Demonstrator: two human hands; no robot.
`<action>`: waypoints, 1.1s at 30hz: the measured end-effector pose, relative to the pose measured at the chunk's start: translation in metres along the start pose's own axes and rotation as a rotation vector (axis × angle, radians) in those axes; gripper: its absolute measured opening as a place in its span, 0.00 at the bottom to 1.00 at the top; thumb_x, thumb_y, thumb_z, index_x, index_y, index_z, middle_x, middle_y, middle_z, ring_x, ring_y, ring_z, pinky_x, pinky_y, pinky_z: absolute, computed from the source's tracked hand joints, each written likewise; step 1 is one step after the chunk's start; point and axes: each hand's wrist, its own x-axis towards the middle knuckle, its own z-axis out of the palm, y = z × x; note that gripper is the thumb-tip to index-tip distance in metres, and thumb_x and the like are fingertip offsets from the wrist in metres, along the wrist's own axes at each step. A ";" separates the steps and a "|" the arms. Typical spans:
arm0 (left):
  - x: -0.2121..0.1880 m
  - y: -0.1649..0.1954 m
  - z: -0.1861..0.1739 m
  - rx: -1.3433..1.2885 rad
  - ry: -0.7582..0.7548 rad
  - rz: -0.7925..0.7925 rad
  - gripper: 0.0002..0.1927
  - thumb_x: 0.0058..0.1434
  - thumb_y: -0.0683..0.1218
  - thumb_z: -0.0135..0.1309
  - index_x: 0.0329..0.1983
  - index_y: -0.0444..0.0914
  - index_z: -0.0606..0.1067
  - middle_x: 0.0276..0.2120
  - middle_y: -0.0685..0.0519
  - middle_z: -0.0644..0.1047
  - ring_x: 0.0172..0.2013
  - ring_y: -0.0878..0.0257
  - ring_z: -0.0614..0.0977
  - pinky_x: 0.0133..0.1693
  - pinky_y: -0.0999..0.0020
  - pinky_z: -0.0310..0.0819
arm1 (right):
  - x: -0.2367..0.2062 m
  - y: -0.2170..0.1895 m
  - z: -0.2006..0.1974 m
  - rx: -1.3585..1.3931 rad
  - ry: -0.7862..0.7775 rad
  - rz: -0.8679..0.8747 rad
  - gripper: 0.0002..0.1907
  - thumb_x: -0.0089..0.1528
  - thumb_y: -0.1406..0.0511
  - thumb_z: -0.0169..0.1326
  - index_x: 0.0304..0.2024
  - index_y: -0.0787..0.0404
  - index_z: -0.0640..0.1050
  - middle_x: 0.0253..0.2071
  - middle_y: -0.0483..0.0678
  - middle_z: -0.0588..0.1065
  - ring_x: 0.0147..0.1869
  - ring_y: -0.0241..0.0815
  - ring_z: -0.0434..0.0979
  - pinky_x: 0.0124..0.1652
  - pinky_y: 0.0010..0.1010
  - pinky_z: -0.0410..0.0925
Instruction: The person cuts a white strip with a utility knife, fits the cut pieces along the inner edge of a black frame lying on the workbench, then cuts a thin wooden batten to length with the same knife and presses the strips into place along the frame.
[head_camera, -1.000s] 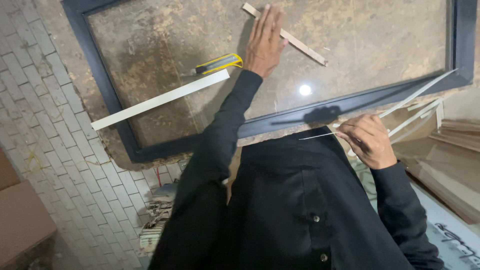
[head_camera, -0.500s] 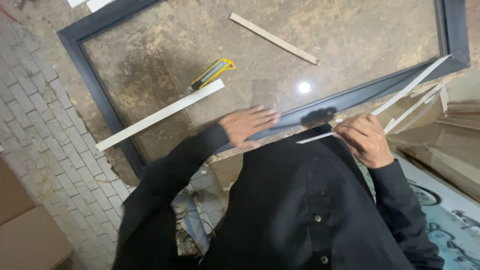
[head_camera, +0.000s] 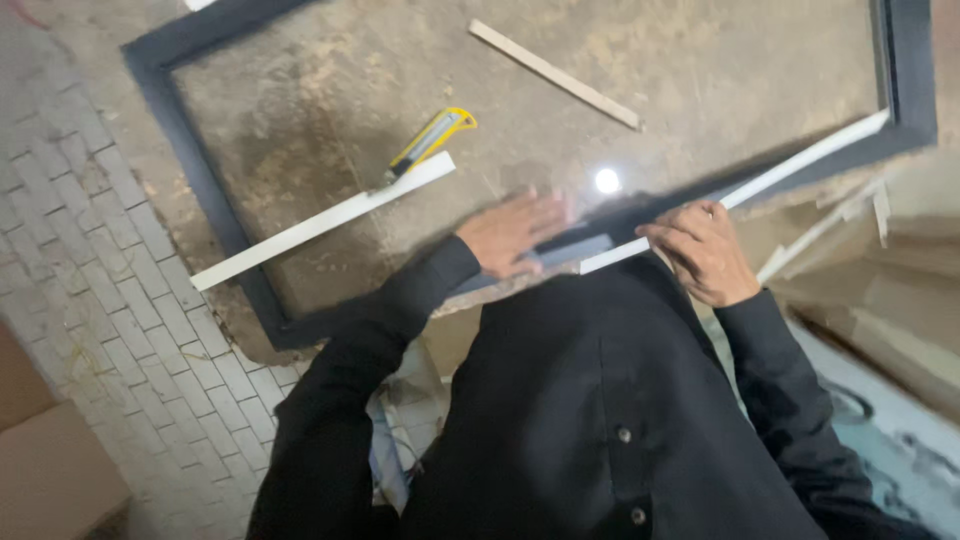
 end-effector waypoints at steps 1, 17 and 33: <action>0.002 0.001 0.003 0.031 -0.107 0.048 0.50 0.60 0.66 0.53 0.76 0.36 0.48 0.76 0.42 0.49 0.75 0.47 0.51 0.72 0.45 0.43 | 0.005 0.009 0.006 -0.011 -0.018 -0.009 0.14 0.63 0.70 0.56 0.51 0.59 0.80 0.45 0.48 0.75 0.51 0.49 0.73 0.55 0.43 0.60; -0.117 -0.026 0.007 0.383 0.953 -0.928 0.31 0.59 0.48 0.61 0.65 0.37 0.70 0.60 0.37 0.72 0.62 0.38 0.69 0.62 0.42 0.61 | 0.037 0.074 0.083 -0.047 -0.019 -0.049 0.11 0.62 0.64 0.61 0.48 0.56 0.80 0.50 0.47 0.74 0.56 0.51 0.71 0.59 0.49 0.57; -0.093 -0.080 -0.027 0.325 0.935 -1.095 0.11 0.61 0.46 0.60 0.46 0.43 0.78 0.47 0.49 0.76 0.53 0.47 0.75 0.56 0.48 0.68 | 0.041 0.066 0.077 0.001 0.028 -0.073 0.15 0.61 0.63 0.63 0.50 0.55 0.80 0.56 0.45 0.76 0.63 0.50 0.72 0.59 0.45 0.59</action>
